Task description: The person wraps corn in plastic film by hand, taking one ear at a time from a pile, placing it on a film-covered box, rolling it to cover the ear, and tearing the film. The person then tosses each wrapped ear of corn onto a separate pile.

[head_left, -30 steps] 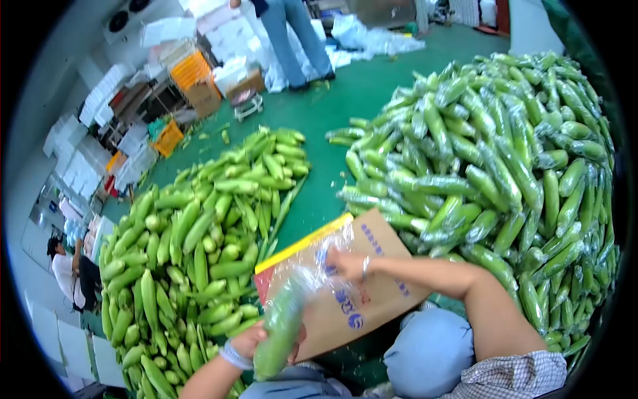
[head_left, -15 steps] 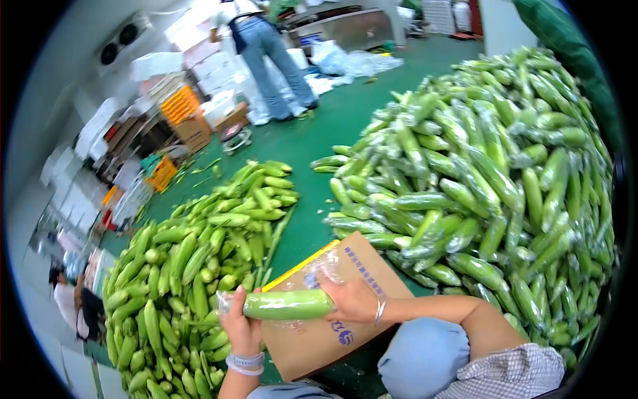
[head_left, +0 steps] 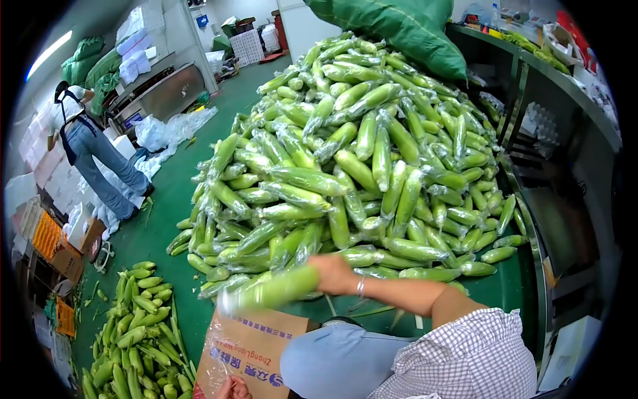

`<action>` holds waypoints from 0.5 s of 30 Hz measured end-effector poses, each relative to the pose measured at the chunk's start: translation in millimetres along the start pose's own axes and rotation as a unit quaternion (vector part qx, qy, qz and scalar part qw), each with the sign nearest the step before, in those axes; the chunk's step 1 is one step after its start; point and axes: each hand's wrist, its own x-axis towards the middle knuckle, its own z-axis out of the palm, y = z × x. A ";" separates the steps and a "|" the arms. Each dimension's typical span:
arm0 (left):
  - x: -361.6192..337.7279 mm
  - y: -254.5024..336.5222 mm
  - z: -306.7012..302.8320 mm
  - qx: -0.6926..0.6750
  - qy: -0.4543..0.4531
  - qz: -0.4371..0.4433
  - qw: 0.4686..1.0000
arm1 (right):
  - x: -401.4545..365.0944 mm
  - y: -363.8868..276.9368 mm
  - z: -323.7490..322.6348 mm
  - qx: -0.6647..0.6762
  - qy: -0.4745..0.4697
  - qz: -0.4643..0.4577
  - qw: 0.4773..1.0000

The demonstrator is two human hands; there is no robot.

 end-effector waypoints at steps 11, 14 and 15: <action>-19.4 -16.7 -13.7 0.069 0.021 0.029 0.997 | 47.2 129.1 -136.4 0.199 0.221 0.308 0.904; -24.4 -20.2 -6.0 0.106 0.039 0.038 0.993 | -44.1 76.2 -103.4 -0.062 -0.094 0.112 0.987; -26.4 -21.5 -4.9 0.120 0.041 0.046 0.991 | -80.9 68.0 -87.6 -0.152 -0.197 0.101 0.963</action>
